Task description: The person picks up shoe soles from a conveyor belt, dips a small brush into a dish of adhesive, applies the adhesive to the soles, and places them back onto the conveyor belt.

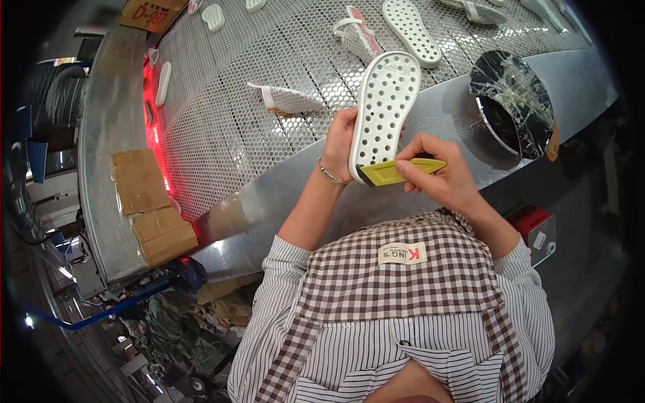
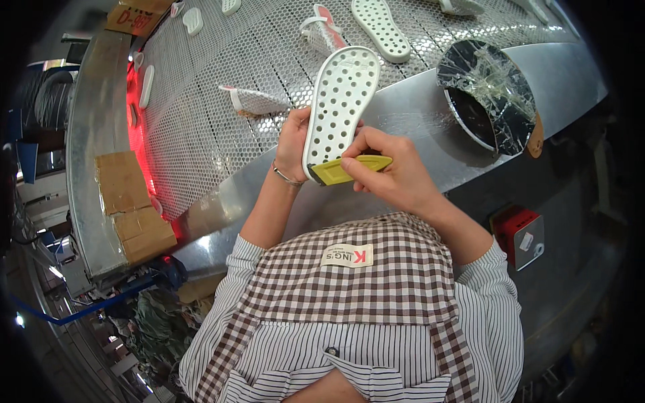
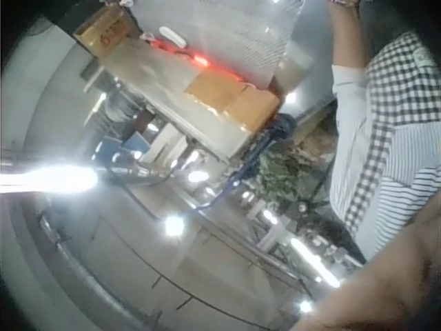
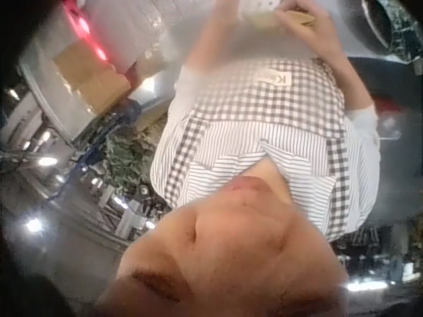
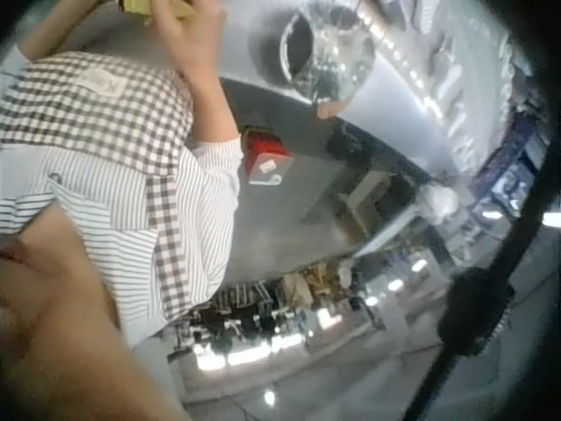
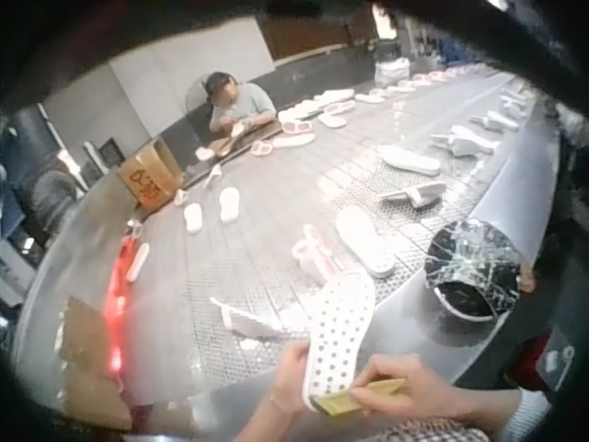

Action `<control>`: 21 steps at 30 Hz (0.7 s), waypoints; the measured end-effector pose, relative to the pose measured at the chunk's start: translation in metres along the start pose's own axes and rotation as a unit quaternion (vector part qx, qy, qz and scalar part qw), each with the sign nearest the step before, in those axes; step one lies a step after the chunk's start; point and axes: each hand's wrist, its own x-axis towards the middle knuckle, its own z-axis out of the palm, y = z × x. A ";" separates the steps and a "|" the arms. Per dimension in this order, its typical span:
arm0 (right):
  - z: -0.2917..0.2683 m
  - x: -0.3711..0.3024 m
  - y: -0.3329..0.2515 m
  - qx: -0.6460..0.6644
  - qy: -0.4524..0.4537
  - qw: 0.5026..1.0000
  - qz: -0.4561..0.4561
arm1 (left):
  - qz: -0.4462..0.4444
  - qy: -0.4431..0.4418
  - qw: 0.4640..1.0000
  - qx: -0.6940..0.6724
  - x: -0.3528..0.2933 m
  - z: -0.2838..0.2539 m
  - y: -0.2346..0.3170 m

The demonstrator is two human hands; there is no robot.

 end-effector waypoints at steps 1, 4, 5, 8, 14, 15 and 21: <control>-0.002 0.003 -0.005 -0.023 -0.023 0.999 0.006 | -0.010 -0.028 0.999 -0.035 -0.001 -0.003 -0.001; -0.015 0.019 -0.025 -0.150 -0.151 0.977 -0.019 | -0.029 -0.067 0.993 -0.096 -0.003 -0.007 -0.005; -0.013 0.030 -0.030 -0.251 -0.170 0.945 -0.128 | -0.041 -0.037 0.996 -0.066 -0.004 -0.005 -0.007; -0.006 0.049 -0.050 -0.373 -0.304 0.862 -0.161 | -0.059 0.022 0.998 -0.024 -0.013 0.008 -0.014; 0.035 0.059 -0.071 -0.477 -0.387 0.760 -0.212 | -0.137 0.072 0.988 0.005 -0.029 0.023 -0.001; 0.040 0.059 -0.071 -0.487 -0.398 0.739 -0.242 | -0.138 0.062 0.988 0.010 -0.030 0.022 -0.001; 0.045 0.058 -0.069 -0.489 -0.397 0.703 -0.330 | -0.127 0.047 0.990 0.037 -0.032 -0.002 -0.014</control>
